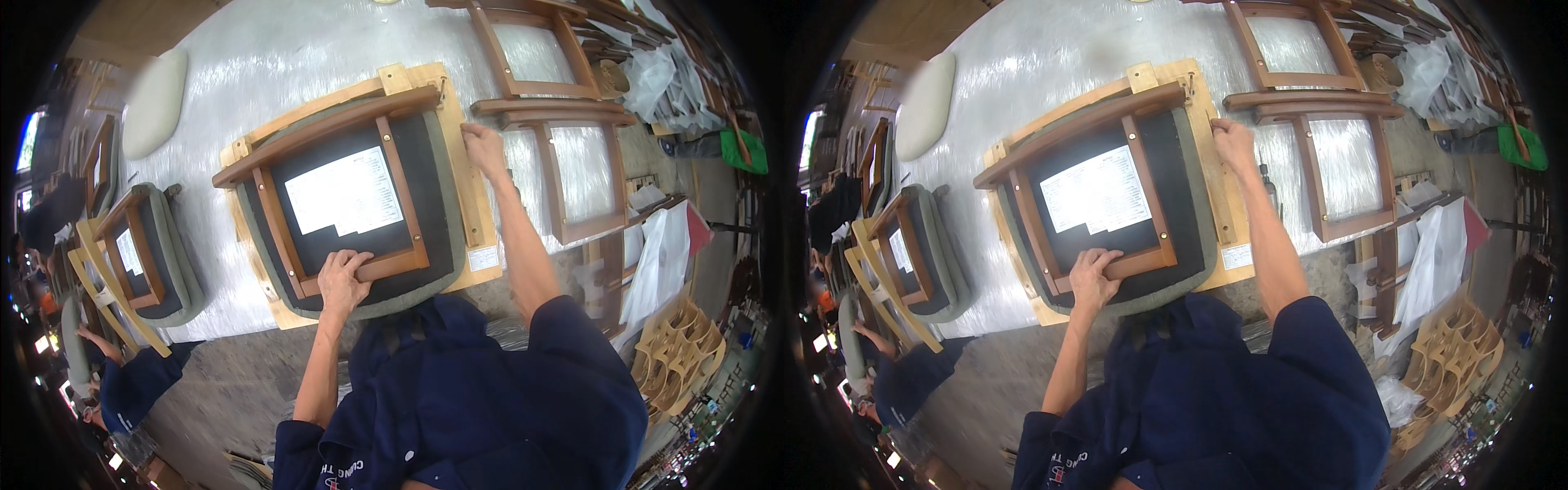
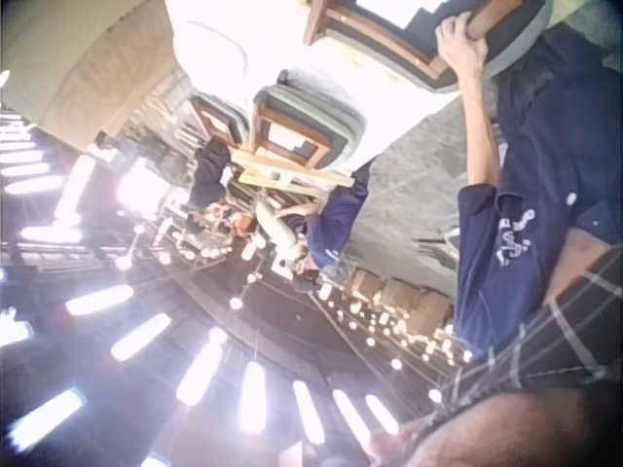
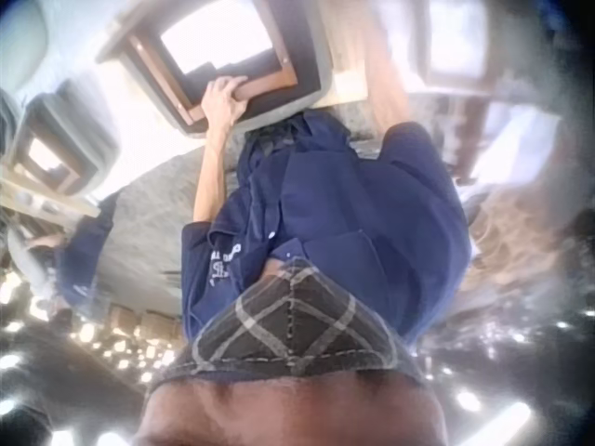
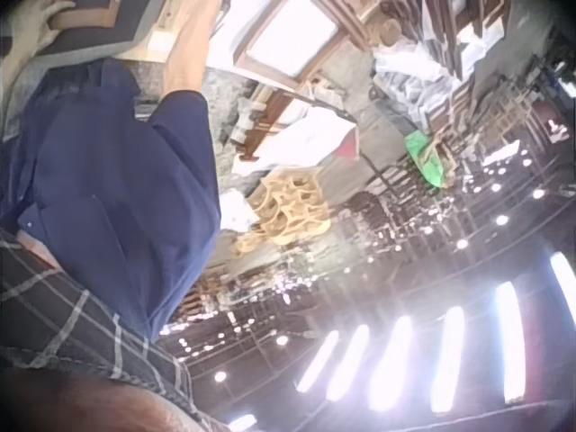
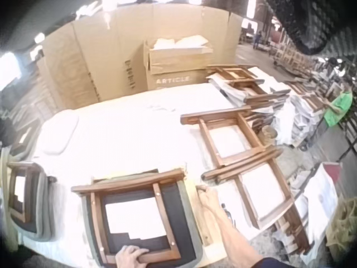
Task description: The person repeatedly picks up chair seats and wooden frames, aligns them on a workbench, and uses a pneumatic drill to fasten the frames to the seats. Completed units are stacked nearby. The person handles multiple chair seats and frames throughout the clip.
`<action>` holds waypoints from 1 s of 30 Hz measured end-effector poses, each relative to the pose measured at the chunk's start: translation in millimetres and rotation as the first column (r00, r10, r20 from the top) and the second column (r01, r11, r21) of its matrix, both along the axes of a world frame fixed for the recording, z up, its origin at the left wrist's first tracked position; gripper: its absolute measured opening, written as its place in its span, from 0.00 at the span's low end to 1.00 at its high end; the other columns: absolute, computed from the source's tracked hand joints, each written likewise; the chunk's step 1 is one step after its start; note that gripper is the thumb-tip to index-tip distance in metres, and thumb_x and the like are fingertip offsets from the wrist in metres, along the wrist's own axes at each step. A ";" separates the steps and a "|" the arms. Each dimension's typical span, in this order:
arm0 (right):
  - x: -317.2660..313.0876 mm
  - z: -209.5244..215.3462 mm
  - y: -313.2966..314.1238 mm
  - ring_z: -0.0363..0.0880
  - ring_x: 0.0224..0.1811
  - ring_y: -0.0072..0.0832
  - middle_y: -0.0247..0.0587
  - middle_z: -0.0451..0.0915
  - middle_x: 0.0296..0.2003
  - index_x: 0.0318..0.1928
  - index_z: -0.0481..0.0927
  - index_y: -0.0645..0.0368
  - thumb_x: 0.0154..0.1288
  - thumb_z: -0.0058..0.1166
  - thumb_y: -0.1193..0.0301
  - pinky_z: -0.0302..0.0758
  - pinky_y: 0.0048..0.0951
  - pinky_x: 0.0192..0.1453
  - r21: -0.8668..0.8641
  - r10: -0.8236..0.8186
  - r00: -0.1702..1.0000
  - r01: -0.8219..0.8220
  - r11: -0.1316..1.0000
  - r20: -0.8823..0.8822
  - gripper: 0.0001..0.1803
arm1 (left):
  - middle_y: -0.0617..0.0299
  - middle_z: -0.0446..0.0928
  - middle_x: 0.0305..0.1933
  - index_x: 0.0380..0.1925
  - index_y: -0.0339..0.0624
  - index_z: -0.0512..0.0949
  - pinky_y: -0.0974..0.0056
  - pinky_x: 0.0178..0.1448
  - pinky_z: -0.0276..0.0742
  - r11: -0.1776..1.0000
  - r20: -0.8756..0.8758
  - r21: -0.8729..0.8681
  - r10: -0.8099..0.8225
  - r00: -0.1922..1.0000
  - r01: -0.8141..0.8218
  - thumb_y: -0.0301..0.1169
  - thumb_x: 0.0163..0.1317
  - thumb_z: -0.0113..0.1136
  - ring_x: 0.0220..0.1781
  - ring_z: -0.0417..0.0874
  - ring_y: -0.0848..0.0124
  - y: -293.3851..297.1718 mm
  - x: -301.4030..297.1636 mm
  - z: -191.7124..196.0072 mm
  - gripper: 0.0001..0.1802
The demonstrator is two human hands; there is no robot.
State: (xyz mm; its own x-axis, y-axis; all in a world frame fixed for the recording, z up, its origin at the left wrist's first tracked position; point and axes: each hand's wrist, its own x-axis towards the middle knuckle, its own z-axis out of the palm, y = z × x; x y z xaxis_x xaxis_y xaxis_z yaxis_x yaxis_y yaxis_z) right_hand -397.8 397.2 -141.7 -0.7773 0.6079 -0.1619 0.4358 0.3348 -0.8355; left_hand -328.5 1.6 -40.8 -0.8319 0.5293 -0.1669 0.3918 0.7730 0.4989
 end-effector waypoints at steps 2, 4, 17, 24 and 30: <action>14.2 4.7 13.0 0.87 0.46 0.34 0.50 0.87 0.47 0.58 0.82 0.64 0.65 0.56 0.70 0.79 0.31 0.53 -0.269 -0.021 0.997 -0.001 0.963 -0.076 0.22 | 0.66 0.78 0.43 0.45 0.55 0.84 0.57 0.54 0.77 0.999 -0.053 0.031 -0.037 0.998 0.039 0.25 0.33 0.75 0.48 0.78 0.62 -1.7 0.8 -1.5 0.31; 34.1 18.3 14.6 0.86 0.54 0.39 0.52 0.86 0.50 0.55 0.83 0.66 0.63 0.54 0.70 0.78 0.36 0.61 -0.031 -0.094 0.995 0.094 0.995 -0.017 0.21 | 0.64 0.78 0.44 0.47 0.52 0.83 0.56 0.54 0.77 0.998 -0.092 0.043 -0.047 0.995 0.051 0.26 0.33 0.76 0.48 0.78 0.61 -7.2 3.5 -3.2 0.32; 168.5 125.4 -111.5 0.81 0.49 0.30 0.42 0.84 0.47 0.59 0.79 0.66 0.77 0.49 0.52 0.76 0.34 0.57 -0.294 -0.274 0.958 0.240 0.925 -0.081 0.28 | 0.63 0.79 0.35 0.39 0.45 0.82 0.60 0.36 0.80 0.988 -0.200 -0.028 -0.155 0.968 0.152 0.37 0.37 0.78 0.38 0.81 0.62 -28.1 -22.7 106.1 0.25; 160.5 149.8 -136.7 0.69 0.67 0.37 0.44 0.71 0.65 0.72 0.65 0.61 0.76 0.37 0.38 0.64 0.44 0.73 -0.985 -0.281 0.953 -0.145 -0.089 -0.115 0.41 | 0.55 0.81 0.33 0.38 0.36 0.84 0.53 0.41 0.79 0.996 0.011 0.067 -0.062 0.998 0.062 0.56 0.54 0.72 0.36 0.84 0.55 -33.7 -61.8 224.1 0.30; 95.7 173.9 -222.5 0.64 0.72 0.38 0.44 0.67 0.69 0.74 0.62 0.59 0.75 0.37 0.36 0.58 0.48 0.76 -0.960 -0.206 0.946 -0.272 -0.074 -0.252 0.43 | 0.55 0.85 0.31 0.36 0.35 0.86 0.62 0.37 0.80 0.894 0.098 0.388 0.202 0.974 -0.225 0.47 0.56 0.75 0.33 0.87 0.61 -96.4 -46.2 264.9 0.23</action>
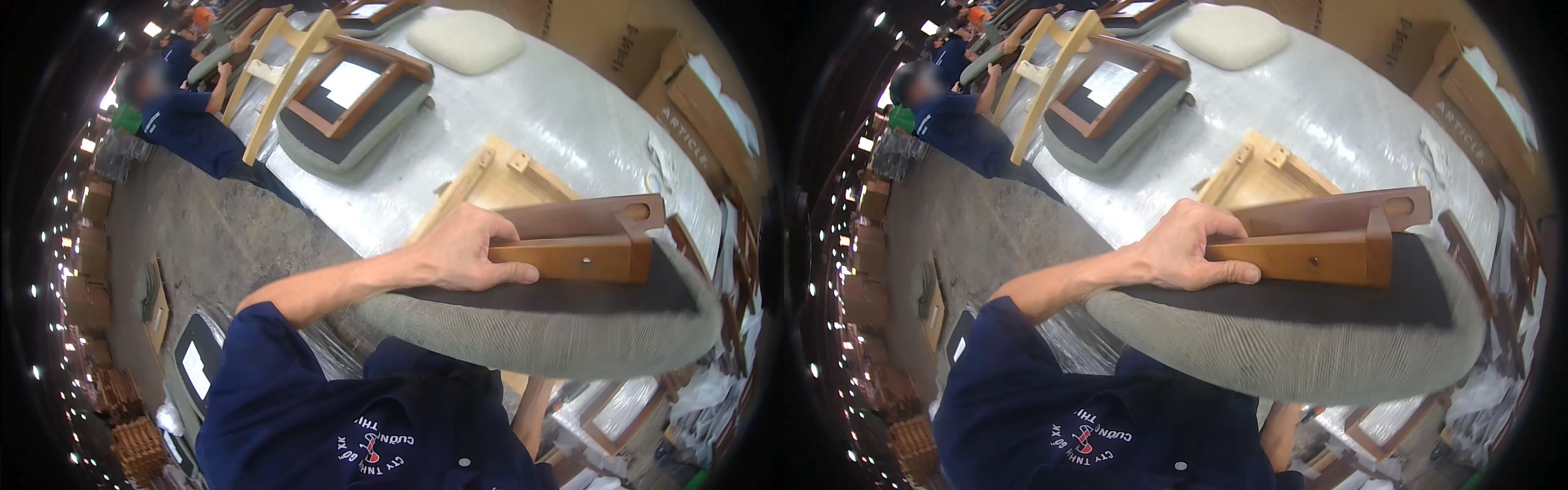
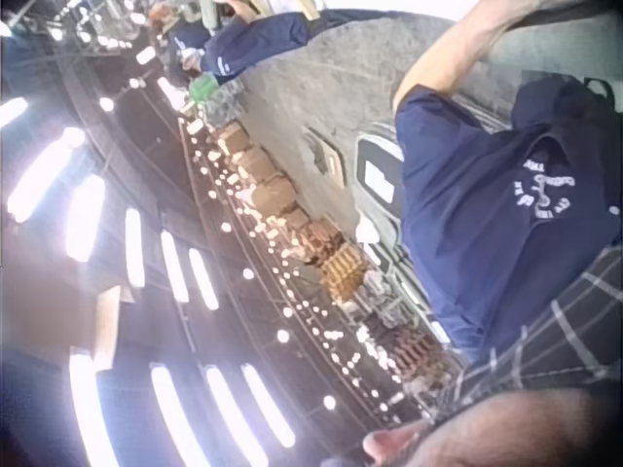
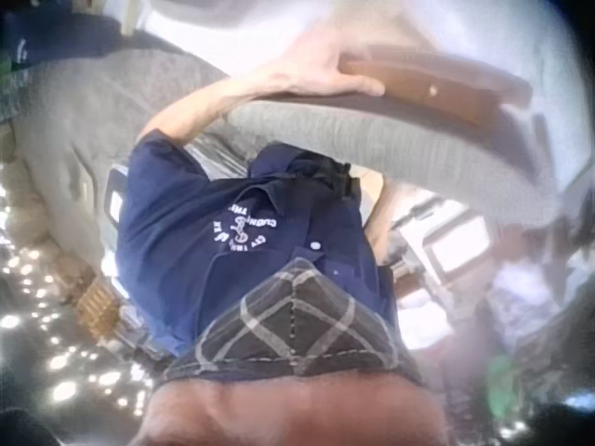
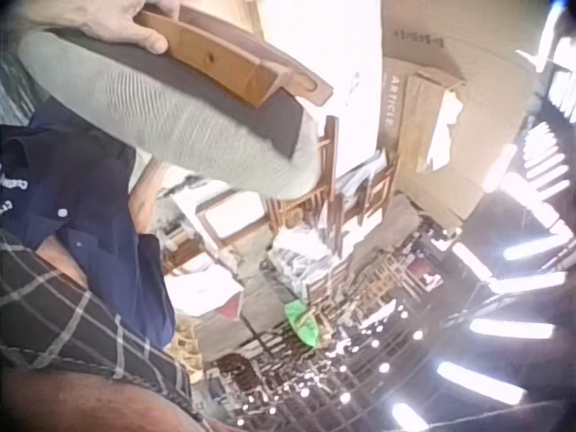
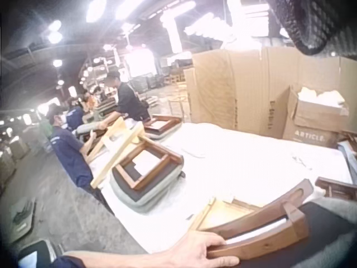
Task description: The person repeatedly picks up chair seats and wooden frames, aligns them on a workbench, and uses a pneumatic drill to fasten the frames to the seats. Completed units are stacked nearby. The person handles multiple chair seats and frames throughout the clip.
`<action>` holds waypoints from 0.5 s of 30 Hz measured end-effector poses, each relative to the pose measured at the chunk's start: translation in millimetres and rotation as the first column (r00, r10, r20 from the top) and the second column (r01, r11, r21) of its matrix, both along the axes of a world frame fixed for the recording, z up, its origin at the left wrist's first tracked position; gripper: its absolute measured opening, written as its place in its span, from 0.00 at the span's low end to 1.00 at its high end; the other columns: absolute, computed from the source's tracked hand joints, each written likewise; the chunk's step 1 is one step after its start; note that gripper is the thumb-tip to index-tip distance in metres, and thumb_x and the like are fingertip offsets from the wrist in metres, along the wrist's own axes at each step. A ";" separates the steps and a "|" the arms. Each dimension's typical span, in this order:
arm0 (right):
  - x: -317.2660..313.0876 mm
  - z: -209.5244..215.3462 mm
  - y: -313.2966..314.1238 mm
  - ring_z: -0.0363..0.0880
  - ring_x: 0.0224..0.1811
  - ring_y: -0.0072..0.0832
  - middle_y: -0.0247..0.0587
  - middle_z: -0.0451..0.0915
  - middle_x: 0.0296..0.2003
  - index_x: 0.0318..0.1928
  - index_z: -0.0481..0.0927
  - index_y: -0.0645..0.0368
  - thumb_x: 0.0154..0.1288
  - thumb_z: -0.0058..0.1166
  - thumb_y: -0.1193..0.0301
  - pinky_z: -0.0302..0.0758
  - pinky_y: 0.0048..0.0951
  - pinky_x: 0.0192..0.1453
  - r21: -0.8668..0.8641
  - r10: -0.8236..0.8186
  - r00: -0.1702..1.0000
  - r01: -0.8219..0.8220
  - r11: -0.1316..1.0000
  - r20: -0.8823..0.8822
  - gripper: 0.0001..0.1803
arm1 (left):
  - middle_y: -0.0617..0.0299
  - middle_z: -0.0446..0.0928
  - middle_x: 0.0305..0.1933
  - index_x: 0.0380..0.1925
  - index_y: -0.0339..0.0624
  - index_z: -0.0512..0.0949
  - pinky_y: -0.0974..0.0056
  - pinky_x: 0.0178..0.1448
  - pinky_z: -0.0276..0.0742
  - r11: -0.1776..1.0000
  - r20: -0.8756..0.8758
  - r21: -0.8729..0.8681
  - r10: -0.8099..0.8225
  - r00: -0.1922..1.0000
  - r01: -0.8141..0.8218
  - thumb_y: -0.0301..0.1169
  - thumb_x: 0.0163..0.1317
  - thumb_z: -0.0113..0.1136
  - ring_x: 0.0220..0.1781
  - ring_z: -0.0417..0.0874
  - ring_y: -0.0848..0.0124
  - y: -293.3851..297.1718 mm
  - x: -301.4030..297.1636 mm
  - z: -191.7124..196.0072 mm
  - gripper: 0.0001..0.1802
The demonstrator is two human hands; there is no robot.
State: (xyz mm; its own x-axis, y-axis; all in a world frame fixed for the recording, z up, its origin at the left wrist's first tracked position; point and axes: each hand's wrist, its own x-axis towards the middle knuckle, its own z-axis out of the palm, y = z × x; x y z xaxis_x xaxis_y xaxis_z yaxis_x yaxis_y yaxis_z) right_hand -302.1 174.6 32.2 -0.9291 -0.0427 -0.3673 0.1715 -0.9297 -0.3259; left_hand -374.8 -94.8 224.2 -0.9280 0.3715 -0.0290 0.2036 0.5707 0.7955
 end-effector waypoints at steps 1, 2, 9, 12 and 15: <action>-8.4 5.4 -4.4 0.63 0.72 0.38 0.44 0.66 0.70 0.74 0.62 0.59 0.75 0.37 0.36 0.57 0.49 0.77 -0.002 0.018 0.999 -0.018 1.000 -0.028 0.44 | 0.54 0.85 0.30 0.35 0.34 0.87 0.63 0.36 0.79 0.987 0.084 0.125 0.091 0.992 -0.101 0.48 0.56 0.74 0.32 0.86 0.65 -14.0 2.9 0.8 0.25; -20.0 7.6 -10.0 0.62 0.73 0.39 0.44 0.65 0.71 0.74 0.62 0.58 0.75 0.37 0.35 0.56 0.50 0.77 0.018 0.069 0.996 -0.068 0.998 -0.049 0.44 | 0.53 0.85 0.29 0.35 0.33 0.87 0.63 0.35 0.78 0.949 0.200 0.236 0.165 0.966 -0.211 0.50 0.57 0.73 0.30 0.85 0.68 -28.0 7.5 0.0 0.26; -104.2 -3.4 -128.7 0.49 0.80 0.44 0.45 0.55 0.77 0.79 0.52 0.45 0.70 0.35 0.28 0.45 0.58 0.80 0.682 0.189 0.981 -0.112 0.722 -0.038 0.49 | 0.56 0.84 0.31 0.37 0.33 0.86 0.65 0.37 0.77 0.548 0.523 0.592 0.296 0.799 -0.591 0.51 0.60 0.71 0.33 0.83 0.75 -173.0 25.6 -20.1 0.27; -119.5 10.7 -206.8 0.54 0.78 0.40 0.43 0.60 0.75 0.78 0.55 0.50 0.73 0.37 0.33 0.52 0.48 0.79 0.543 0.109 0.983 -0.009 0.840 -0.151 0.46 | 0.56 0.83 0.33 0.39 0.33 0.85 0.65 0.39 0.76 0.357 0.578 0.638 0.364 0.730 -0.682 0.52 0.61 0.70 0.35 0.82 0.74 -254.9 22.4 -47.5 0.27; -149.8 56.8 -241.1 0.60 0.76 0.36 0.43 0.66 0.72 0.75 0.61 0.59 0.75 0.44 0.42 0.56 0.41 0.78 0.696 0.314 0.916 -0.055 0.716 -0.251 0.41 | 0.55 0.82 0.35 0.41 0.33 0.83 0.64 0.40 0.76 0.210 0.615 0.632 0.451 0.647 -0.746 0.52 0.62 0.69 0.37 0.81 0.73 -333.0 14.6 -86.3 0.28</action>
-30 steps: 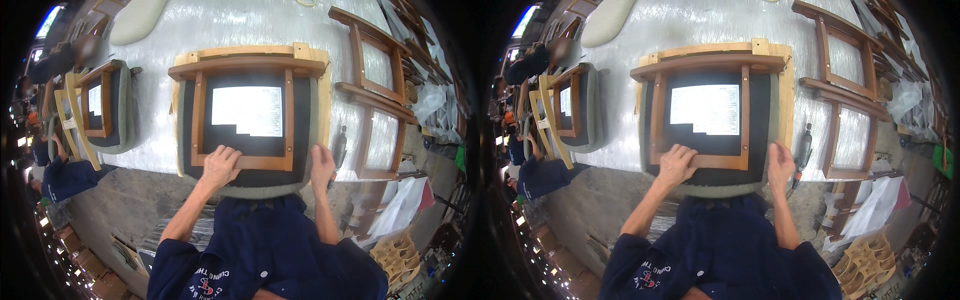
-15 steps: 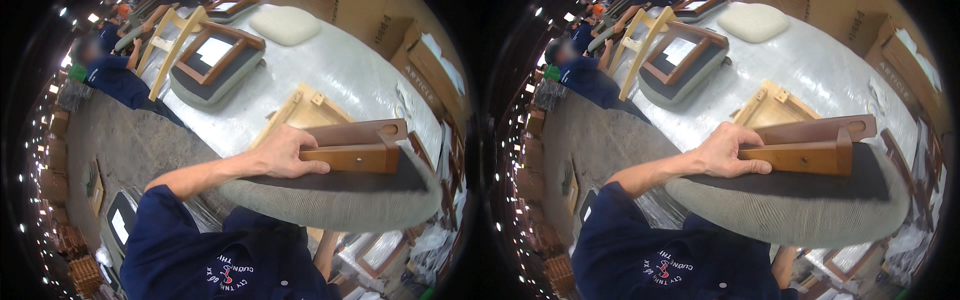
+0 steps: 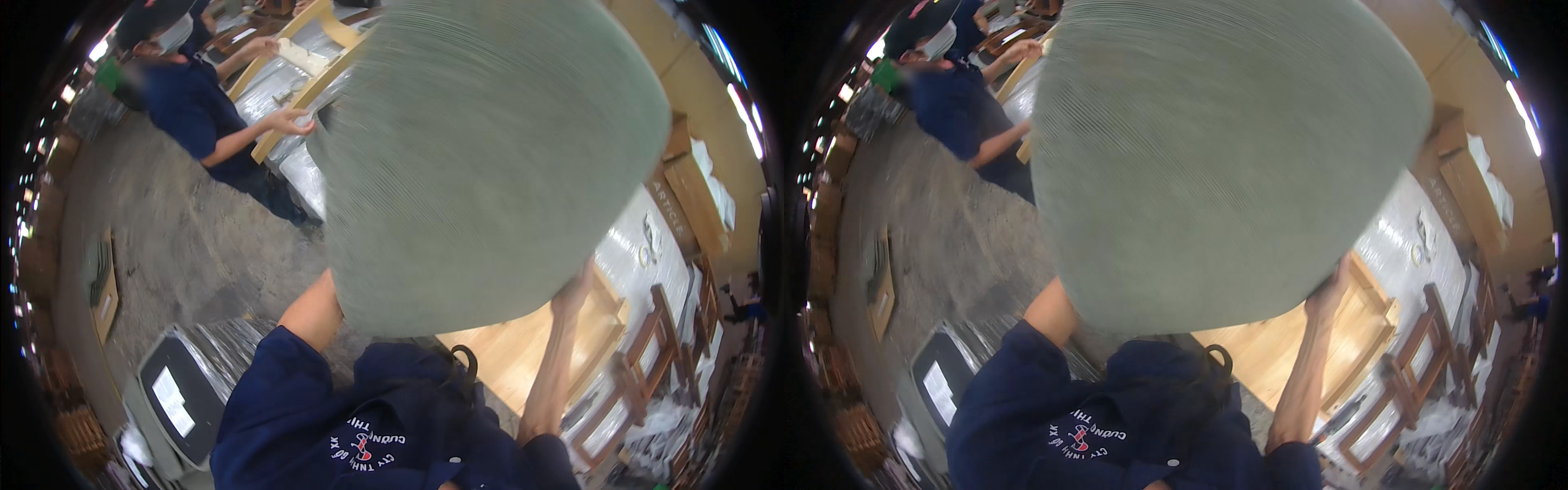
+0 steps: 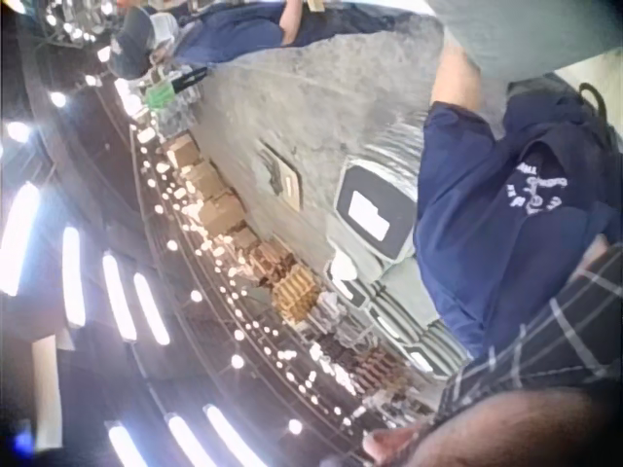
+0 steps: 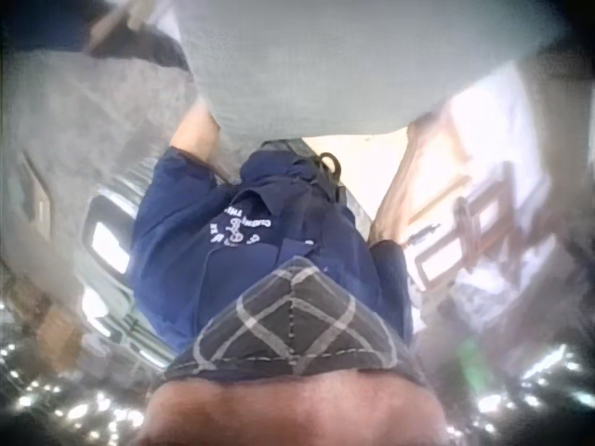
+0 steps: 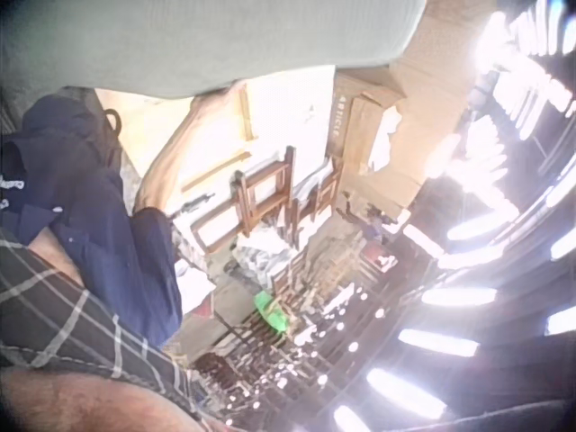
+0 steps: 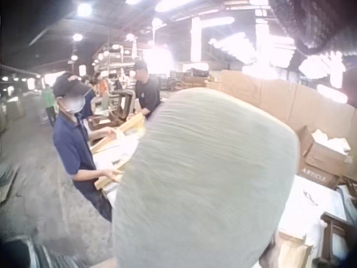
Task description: The person repeatedly picks up chair seats and wooden frames, aligns them on a workbench, and uses a pneumatic drill to fasten the frames to the seats. Completed units are stacked nearby. The person handles multiple chair seats and frames throughout the clip.
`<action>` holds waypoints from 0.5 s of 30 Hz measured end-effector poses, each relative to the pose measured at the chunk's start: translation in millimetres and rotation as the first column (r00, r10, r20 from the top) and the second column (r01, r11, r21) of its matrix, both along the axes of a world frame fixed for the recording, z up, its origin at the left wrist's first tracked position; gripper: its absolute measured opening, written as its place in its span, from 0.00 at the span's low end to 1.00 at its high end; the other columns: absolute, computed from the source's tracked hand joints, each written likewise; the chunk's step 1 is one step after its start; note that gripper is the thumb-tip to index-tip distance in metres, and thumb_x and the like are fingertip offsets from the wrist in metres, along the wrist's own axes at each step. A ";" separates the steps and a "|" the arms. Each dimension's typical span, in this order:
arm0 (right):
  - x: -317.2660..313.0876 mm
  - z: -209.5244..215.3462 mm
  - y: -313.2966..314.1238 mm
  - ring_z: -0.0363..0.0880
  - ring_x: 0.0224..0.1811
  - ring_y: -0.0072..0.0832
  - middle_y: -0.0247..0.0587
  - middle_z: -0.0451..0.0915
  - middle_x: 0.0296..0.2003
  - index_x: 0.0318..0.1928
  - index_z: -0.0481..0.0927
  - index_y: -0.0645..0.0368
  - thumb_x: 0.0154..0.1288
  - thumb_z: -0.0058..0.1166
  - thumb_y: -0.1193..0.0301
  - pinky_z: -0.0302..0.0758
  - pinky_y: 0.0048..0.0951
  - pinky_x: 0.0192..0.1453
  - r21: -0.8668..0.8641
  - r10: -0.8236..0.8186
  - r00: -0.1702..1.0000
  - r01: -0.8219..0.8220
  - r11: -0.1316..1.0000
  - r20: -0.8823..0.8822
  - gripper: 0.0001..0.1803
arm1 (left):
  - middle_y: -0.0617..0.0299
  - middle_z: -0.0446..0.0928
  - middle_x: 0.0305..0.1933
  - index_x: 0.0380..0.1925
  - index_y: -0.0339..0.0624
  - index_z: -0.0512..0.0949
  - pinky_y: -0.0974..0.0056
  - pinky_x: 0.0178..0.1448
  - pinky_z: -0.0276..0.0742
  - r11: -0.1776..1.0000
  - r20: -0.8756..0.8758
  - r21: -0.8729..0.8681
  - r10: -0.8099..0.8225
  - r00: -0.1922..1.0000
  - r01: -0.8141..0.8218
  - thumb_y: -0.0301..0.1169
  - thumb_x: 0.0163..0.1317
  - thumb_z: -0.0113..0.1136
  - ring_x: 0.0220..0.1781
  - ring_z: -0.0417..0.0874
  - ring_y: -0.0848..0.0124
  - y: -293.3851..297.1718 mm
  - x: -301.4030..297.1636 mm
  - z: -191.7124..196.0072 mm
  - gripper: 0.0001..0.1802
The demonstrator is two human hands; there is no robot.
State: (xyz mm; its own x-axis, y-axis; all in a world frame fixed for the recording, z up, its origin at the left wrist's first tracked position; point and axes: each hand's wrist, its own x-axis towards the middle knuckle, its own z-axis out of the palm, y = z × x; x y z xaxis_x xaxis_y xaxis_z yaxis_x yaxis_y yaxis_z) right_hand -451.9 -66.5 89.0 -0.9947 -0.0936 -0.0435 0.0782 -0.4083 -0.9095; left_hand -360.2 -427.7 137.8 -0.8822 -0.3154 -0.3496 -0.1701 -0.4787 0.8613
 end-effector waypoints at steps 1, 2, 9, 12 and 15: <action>-3.7 15.3 -9.9 0.63 0.74 0.36 0.45 0.68 0.70 0.73 0.64 0.63 0.75 0.48 0.48 0.58 0.39 0.77 0.027 0.022 1.000 -0.022 0.999 0.009 0.38 | 0.55 0.82 0.36 0.41 0.33 0.83 0.64 0.41 0.76 0.999 0.010 0.005 0.042 0.999 -0.042 0.52 0.62 0.69 0.38 0.81 0.72 -24.1 -4.7 -13.6 0.28; -8.6 32.5 -16.8 0.66 0.72 0.35 0.46 0.70 0.68 0.71 0.66 0.67 0.74 0.51 0.54 0.60 0.36 0.76 0.090 -0.025 0.998 0.019 0.996 0.063 0.35 | 0.55 0.82 0.37 0.42 0.33 0.82 0.64 0.42 0.76 0.997 0.020 0.003 0.072 0.997 -0.072 0.52 0.62 0.68 0.38 0.81 0.72 -45.4 -9.0 -28.3 0.28; -49.6 147.7 -71.6 0.71 0.66 0.30 0.43 0.75 0.64 0.72 0.65 0.65 0.60 0.65 0.58 0.66 0.35 0.70 0.440 0.378 0.839 -0.190 0.878 -0.392 0.44 | 0.54 0.80 0.42 0.46 0.32 0.79 0.63 0.46 0.75 0.991 0.105 -0.097 0.105 0.989 -0.095 0.53 0.63 0.67 0.43 0.79 0.70 -152.2 -70.7 -121.5 0.30; -55.6 148.3 -106.8 0.79 0.57 0.31 0.42 0.80 0.54 0.62 0.77 0.62 0.58 0.70 0.51 0.71 0.34 0.65 0.452 0.310 0.858 -0.104 0.886 -0.409 0.39 | 0.53 0.79 0.44 0.48 0.32 0.78 0.63 0.47 0.74 0.979 0.119 -0.203 0.062 0.991 -0.037 0.53 0.64 0.66 0.45 0.79 0.69 -168.7 -114.0 -138.5 0.31; -12.8 107.1 -90.8 0.81 0.56 0.34 0.46 0.83 0.53 0.62 0.78 0.62 0.56 0.71 0.48 0.75 0.34 0.63 0.565 0.309 0.883 -0.063 0.823 -0.353 0.40 | 0.53 0.78 0.46 0.50 0.32 0.76 0.62 0.49 0.74 0.952 0.126 -0.305 0.052 0.991 -0.011 0.53 0.65 0.65 0.47 0.78 0.67 -172.2 -140.8 -149.5 0.32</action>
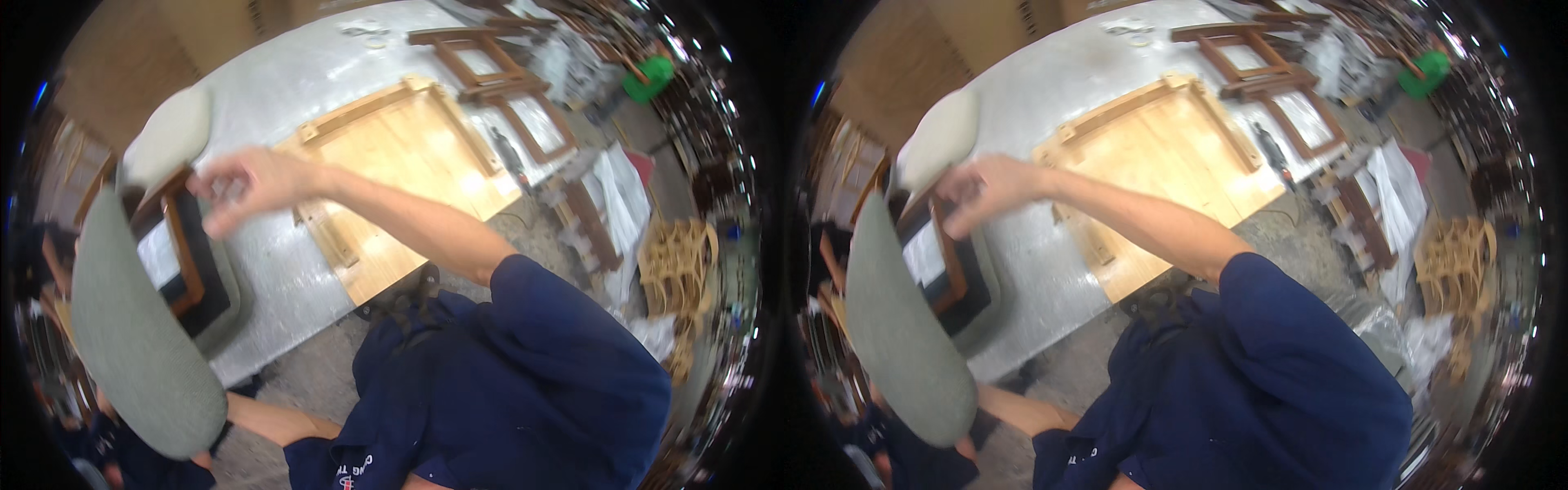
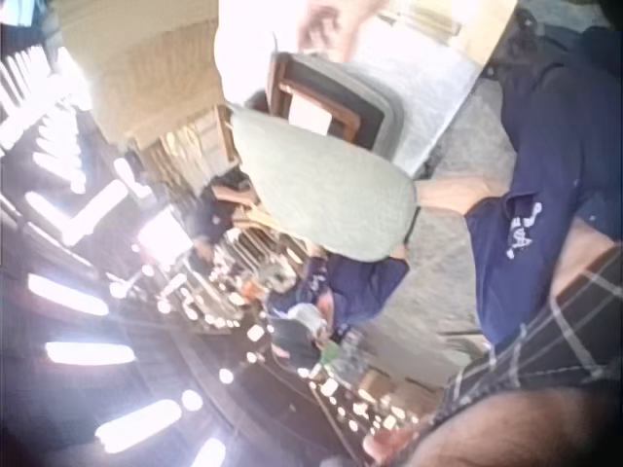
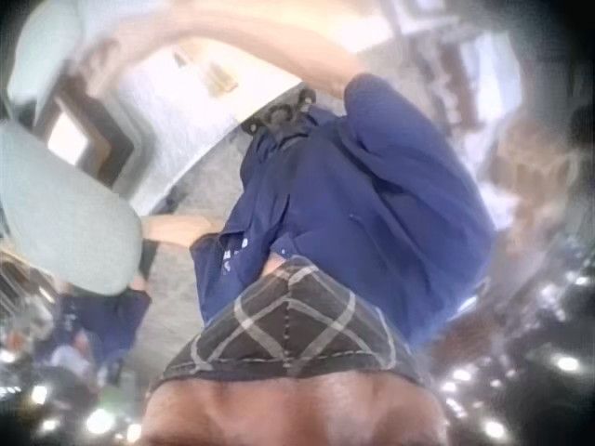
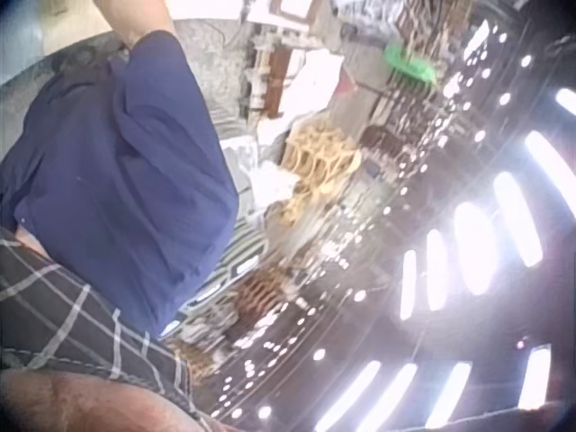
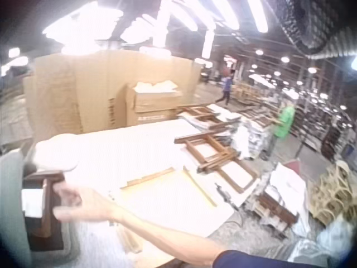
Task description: The person repeatedly picks up chair seats and wooden frames, aligns them on a workbench, and uses a pneumatic drill to fasten the frames to the seats. Completed units are stacked nearby. The person handles multiple chair seats and frames throughout the clip.
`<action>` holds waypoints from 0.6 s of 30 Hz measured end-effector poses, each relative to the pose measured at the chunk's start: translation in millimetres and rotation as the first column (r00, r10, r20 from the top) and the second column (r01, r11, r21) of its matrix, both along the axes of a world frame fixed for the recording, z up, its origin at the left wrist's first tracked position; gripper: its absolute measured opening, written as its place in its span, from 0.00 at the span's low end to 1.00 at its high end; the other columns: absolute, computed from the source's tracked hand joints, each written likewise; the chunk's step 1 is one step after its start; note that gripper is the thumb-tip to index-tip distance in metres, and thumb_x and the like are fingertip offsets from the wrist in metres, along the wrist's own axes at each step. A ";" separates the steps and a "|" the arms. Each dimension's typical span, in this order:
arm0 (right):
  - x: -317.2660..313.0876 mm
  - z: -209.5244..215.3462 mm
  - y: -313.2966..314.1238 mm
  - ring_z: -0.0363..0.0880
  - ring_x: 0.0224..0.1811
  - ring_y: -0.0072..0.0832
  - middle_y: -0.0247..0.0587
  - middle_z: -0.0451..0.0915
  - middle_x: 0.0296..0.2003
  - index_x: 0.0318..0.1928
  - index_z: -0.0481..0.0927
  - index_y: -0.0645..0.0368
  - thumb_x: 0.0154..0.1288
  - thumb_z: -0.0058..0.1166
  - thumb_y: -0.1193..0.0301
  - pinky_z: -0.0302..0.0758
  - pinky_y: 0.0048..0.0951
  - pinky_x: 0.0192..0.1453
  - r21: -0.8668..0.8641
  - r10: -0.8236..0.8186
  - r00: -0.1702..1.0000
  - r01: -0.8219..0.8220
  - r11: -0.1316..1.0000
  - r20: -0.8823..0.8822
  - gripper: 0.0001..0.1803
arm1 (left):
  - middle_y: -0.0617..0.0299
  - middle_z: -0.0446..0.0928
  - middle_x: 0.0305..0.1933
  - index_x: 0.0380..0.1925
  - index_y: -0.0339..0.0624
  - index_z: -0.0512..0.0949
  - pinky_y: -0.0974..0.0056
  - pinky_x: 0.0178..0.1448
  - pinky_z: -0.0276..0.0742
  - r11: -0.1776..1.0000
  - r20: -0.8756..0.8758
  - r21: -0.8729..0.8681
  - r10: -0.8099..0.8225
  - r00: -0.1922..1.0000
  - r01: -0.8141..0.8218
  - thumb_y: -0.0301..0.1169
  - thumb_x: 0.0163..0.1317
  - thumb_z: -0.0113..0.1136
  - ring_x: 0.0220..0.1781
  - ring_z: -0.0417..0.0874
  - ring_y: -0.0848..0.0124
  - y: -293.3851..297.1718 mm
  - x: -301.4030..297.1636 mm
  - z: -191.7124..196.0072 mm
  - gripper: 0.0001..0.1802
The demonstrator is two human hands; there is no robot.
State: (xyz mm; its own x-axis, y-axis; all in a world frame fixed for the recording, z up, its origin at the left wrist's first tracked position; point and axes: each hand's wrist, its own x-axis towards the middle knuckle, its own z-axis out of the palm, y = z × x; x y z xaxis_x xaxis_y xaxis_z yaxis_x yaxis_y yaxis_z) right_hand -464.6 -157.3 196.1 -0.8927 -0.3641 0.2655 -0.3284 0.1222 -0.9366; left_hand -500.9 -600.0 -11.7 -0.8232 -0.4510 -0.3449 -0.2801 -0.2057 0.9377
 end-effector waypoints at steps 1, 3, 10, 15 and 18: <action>30.4 -22.7 16.3 0.83 0.54 0.35 0.47 0.85 0.51 0.61 0.79 0.62 0.55 0.72 0.46 0.77 0.35 0.61 0.074 -0.091 0.994 0.095 0.993 -0.058 0.41 | 0.53 0.77 0.47 0.51 0.32 0.76 0.62 0.49 0.74 0.999 -0.003 -0.039 -0.007 1.000 0.007 0.53 0.65 0.65 0.48 0.78 0.67 -0.8 -1.6 -0.8 0.32; 88.6 -78.0 55.3 0.82 0.58 0.38 0.52 0.83 0.56 0.62 0.78 0.62 0.57 0.71 0.47 0.76 0.36 0.63 0.144 -0.222 0.957 0.197 0.970 0.189 0.40 | 0.52 0.77 0.49 0.52 0.32 0.75 0.62 0.51 0.73 0.994 -0.009 -0.105 -0.021 1.000 0.020 0.53 0.65 0.64 0.49 0.78 0.66 3.6 -4.8 -5.1 0.33; 468.5 -224.1 181.5 0.86 0.48 0.36 0.51 0.86 0.49 0.59 0.80 0.64 0.57 0.71 0.52 0.82 0.35 0.55 0.673 -0.936 -0.001 0.695 0.253 0.353 0.36 | 0.51 0.74 0.54 0.56 0.32 0.72 0.61 0.55 0.73 0.873 -0.009 -0.454 -0.205 0.979 0.179 0.54 0.67 0.62 0.54 0.76 0.64 86.1 24.4 -9.7 0.35; 783.4 -254.7 143.3 0.87 0.41 0.37 0.51 0.87 0.40 0.54 0.81 0.68 0.59 0.69 0.56 0.80 0.36 0.50 0.642 -0.460 -0.886 0.384 -0.664 0.054 0.31 | 0.51 0.73 0.58 0.60 0.32 0.70 0.60 0.57 0.72 0.672 0.058 -0.623 -0.471 0.880 0.401 0.54 0.68 0.61 0.57 0.75 0.62 157.6 91.9 -21.1 0.36; 914.1 -268.8 87.4 0.86 0.45 0.37 0.53 0.86 0.44 0.54 0.81 0.70 0.61 0.67 0.54 0.80 0.37 0.51 0.567 0.025 -1.000 -0.014 -0.824 0.012 0.32 | 0.50 0.72 0.60 0.61 0.32 0.68 0.60 0.59 0.71 0.574 0.131 -0.651 -0.560 0.818 0.497 0.54 0.68 0.60 0.59 0.74 0.61 185.1 140.2 -24.5 0.37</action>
